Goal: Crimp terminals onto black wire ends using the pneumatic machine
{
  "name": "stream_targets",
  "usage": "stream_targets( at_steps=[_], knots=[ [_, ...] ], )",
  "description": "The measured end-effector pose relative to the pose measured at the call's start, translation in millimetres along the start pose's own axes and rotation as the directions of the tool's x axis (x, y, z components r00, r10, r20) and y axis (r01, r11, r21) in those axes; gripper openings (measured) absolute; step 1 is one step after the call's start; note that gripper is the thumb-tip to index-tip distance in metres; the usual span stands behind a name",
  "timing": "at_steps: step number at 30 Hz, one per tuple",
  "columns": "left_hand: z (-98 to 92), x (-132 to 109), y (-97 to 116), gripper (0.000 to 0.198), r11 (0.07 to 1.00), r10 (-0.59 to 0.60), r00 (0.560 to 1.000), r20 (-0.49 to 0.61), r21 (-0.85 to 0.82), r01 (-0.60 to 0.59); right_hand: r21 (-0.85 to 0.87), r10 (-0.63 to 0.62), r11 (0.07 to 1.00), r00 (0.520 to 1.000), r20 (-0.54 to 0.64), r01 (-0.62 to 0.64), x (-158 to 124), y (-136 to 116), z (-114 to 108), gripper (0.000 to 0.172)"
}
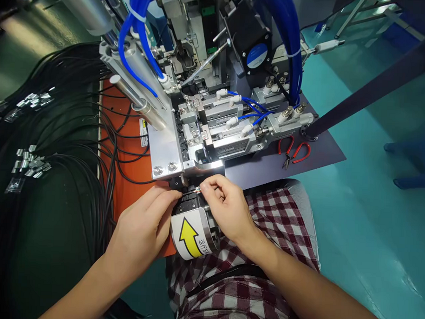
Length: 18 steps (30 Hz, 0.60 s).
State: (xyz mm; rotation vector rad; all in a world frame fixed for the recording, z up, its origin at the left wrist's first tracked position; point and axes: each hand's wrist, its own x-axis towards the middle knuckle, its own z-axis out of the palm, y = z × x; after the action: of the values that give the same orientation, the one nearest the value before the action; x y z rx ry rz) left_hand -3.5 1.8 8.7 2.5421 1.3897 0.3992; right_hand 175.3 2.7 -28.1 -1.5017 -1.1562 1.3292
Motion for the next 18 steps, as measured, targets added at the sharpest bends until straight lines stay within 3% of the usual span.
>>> stream_targets(
  at_steps=[4,9,14,18],
  knots=[
    [0.5,0.2,-0.7,0.022,1.0,0.002,1.0,0.01,-0.001,-0.002,-0.06,-0.031,0.998,0.995,-0.093,0.026,-2.7,-6.5,4.2,0.017],
    [3.7,1.9,-3.5,0.025,0.998,0.063,0.995,-0.082,-0.011,-0.064,-0.021,0.041,0.999,0.999,0.02,-0.041,1.4,-3.3,0.7,0.023],
    [2.9,2.3,-4.1,0.026,0.996,0.09,0.993,-0.071,-0.019,-0.091,-0.128,-0.036,0.991,0.999,0.02,0.038,3.9,-5.3,-1.3,0.021],
    [-1.0,2.0,-1.8,0.027,0.999,0.052,0.999,0.012,-0.003,-0.052,0.018,0.122,0.992,0.986,0.11,-0.125,6.0,-9.1,-0.2,0.027]
  ],
)
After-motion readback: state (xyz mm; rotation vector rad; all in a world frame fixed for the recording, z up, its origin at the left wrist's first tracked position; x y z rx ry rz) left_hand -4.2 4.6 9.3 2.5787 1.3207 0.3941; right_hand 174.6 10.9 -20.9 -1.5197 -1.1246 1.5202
